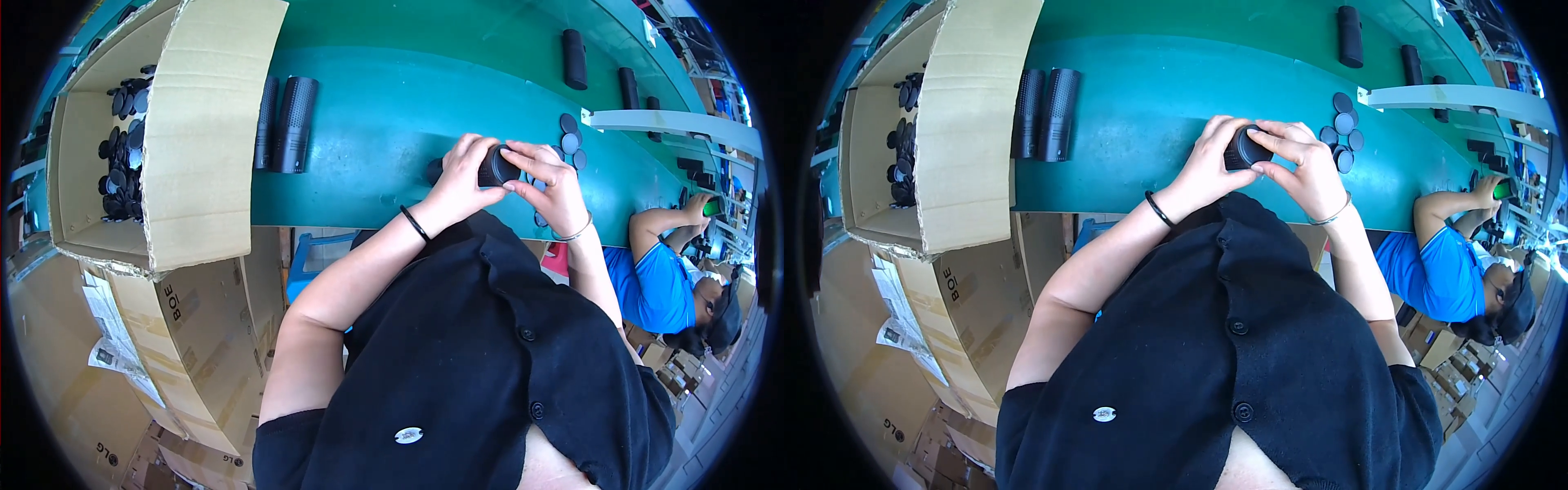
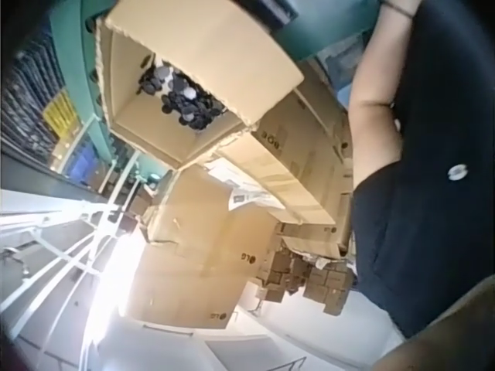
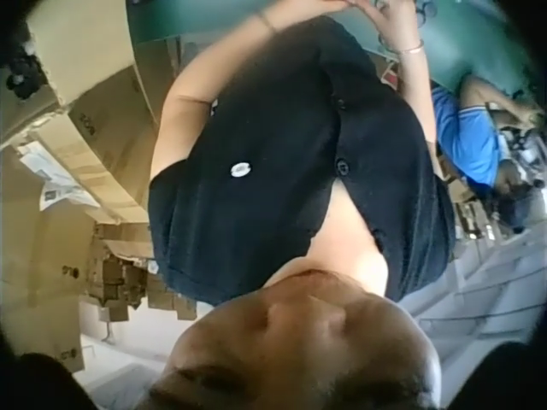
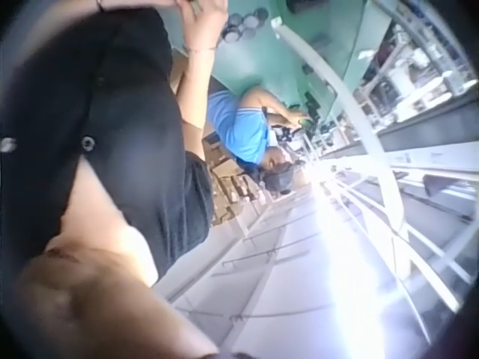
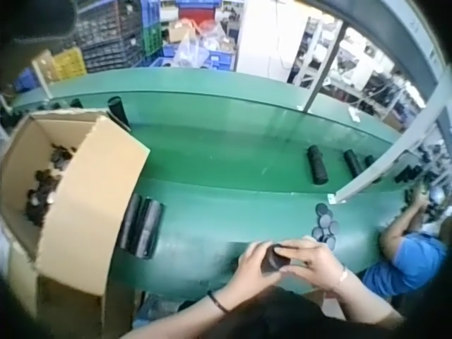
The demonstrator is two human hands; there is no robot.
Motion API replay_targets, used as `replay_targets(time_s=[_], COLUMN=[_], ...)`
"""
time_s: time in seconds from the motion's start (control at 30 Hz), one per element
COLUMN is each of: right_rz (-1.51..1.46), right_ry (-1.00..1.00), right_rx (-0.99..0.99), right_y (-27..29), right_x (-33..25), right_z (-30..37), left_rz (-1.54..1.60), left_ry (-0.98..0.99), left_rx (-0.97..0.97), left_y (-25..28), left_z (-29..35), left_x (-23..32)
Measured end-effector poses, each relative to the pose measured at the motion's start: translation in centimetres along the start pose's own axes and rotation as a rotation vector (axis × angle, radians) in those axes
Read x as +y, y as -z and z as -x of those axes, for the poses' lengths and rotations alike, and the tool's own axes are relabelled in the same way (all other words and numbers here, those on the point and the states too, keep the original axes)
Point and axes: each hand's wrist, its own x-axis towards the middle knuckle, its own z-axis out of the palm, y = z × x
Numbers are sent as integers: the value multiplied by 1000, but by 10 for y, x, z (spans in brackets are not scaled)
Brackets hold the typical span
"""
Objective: The person assembles plastic caps onto plastic tubes by hand, taking the caps from a cardboard box and pressing them onto the tubes on a conveyor belt.
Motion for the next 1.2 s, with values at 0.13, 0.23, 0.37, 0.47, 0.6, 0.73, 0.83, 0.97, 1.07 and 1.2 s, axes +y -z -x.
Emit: replay_targets(time_s=[0.13, 0.23, 0.37, 0.47, 0.6, 0.73, 0.83, 0.97, 1.07, 1.2], right_rz=[-29, -51, 31, 115, -51, -22, 10, 39, 83, 117], right_ry=[22, 19, 67, 89, 17, 24, 27, 37, 48, 38], right_rx=[34, 44, 1, -83, -21, -4, -18, -35, -70, -107], right_y=[-3, -3, 3, 8, 6, 2, 2, 2, 5, 8], right_x=[4, 6, 3, 1, 5, 3, 0, 2, -3, -6], right_z=[4, 6, 6, 2, 5, 5, 3, 5, 2, -3], left_rz=[27, 39, 46, 56, 95, 113, 119, 97, 30, 88], left_ry=[36, 46, 51, 51, 43, 48, 52, 37, 2, 10], left_rx=[-18, -28, -56, -55, -17, 6, 6, -5, -23, 35], left_y=[0, -2, -2, 0, -3, -4, -2, -1, -1, 0], left_z=[0, 0, -1, -2, -2, -1, -2, -2, -1, -2], left_x=[0, 1, 2, 2, 1, 0, 1, 2, 1, 2])
